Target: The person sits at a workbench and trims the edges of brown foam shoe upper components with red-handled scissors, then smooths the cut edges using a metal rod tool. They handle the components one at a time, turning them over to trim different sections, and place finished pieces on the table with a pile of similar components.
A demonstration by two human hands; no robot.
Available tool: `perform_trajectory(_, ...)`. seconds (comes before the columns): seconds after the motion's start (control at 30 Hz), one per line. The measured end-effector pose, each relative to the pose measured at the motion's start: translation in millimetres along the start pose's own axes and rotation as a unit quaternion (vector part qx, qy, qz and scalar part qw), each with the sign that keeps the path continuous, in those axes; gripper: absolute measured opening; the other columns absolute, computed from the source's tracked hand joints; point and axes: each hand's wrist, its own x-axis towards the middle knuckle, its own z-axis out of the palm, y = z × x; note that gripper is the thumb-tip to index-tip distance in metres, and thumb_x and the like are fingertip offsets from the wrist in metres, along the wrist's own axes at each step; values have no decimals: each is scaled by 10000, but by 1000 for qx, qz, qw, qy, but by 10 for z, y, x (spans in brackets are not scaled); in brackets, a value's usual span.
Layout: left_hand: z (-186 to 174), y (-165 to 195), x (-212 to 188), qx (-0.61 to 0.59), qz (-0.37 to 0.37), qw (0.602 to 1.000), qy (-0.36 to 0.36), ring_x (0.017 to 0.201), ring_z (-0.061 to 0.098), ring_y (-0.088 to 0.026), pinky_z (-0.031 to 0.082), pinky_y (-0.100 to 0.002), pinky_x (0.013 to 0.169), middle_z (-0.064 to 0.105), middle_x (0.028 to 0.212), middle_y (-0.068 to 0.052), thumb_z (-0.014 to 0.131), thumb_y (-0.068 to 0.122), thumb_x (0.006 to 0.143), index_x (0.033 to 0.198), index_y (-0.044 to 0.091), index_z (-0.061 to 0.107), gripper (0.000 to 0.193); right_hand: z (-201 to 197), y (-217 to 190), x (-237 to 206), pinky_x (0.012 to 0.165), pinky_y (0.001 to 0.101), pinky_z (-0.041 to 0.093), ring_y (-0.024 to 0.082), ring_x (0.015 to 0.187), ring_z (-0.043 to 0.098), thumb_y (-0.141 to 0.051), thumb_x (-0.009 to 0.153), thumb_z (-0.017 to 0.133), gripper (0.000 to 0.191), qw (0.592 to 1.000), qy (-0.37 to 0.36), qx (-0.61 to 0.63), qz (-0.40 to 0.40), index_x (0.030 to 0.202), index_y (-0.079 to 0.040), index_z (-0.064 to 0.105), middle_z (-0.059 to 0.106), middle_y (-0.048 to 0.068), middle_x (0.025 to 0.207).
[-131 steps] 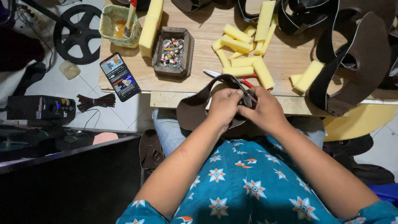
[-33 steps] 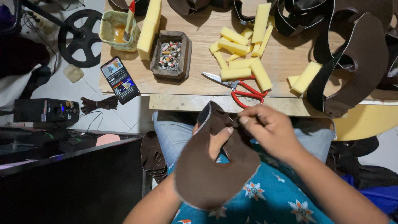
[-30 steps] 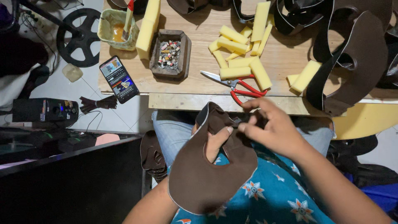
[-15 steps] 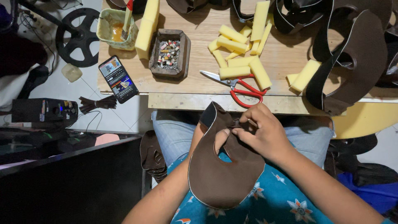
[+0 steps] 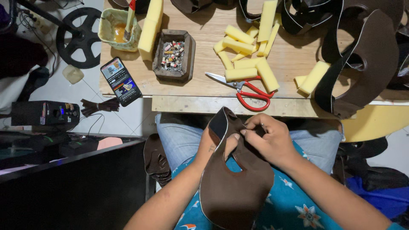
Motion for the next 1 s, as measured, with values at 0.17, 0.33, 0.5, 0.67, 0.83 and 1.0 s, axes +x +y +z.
perform_trajectory(0.17, -15, -56, 9, -14, 2, 1000, -22, 904, 627, -124, 538, -288, 801, 680, 979, -41, 671, 25, 866, 1112, -4, 633, 250, 20, 65, 16, 720, 249, 521, 71, 811, 610, -74, 854, 738, 201, 995, 7, 88, 43, 997, -3, 615, 680, 36, 903)
perform_trajectory(0.33, -46, -168, 20, -66, -5, 998, -9, 943, 630, -109, 536, -284, 837, 692, 1021, -26, 670, 42, 869, 1141, 14, 631, 276, -59, -92, 71, 790, 260, 517, 127, 882, 625, -124, 858, 758, 221, 999, 0, -3, -40, 1038, -30, 669, 670, 52, 968)
perform_trajectory(0.5, -77, -283, 57, -7, 7, 1000, -4, 941, 617, -112, 535, -293, 829, 670, 1011, -31, 710, 75, 873, 1136, 15, 594, 294, -67, -306, 133, 808, 318, 475, 251, 941, 576, -152, 714, 878, 306, 982, 23, -98, -159, 922, -27, 692, 558, 128, 986)
perform_trajectory(0.67, -122, -283, 50, -45, -15, 999, -11, 932, 601, -103, 532, -280, 827, 649, 1010, -23, 728, 100, 886, 1150, 16, 599, 306, -36, -379, 158, 690, 311, 483, 207, 797, 591, -100, 784, 828, 192, 987, 6, -77, -139, 873, -44, 668, 584, 91, 945)
perform_trajectory(0.83, -115, -207, 98, -179, -38, 983, 32, 866, 607, -90, 519, -260, 782, 665, 968, -17, 691, 132, 960, 1175, 19, 629, 250, -25, -391, 145, 684, 314, 501, 197, 773, 623, -112, 796, 807, 195, 978, 1, -124, -167, 872, -57, 636, 615, 49, 854)
perform_trajectory(1.0, -105, -168, 57, -130, -26, 989, 63, 842, 604, -72, 520, -250, 750, 675, 939, -6, 668, 141, 997, 1116, 10, 653, 177, -37, -420, 172, 642, 323, 513, 201, 697, 647, -172, 749, 827, 246, 996, -22, -90, 11, 901, -62, 669, 638, 46, 795)
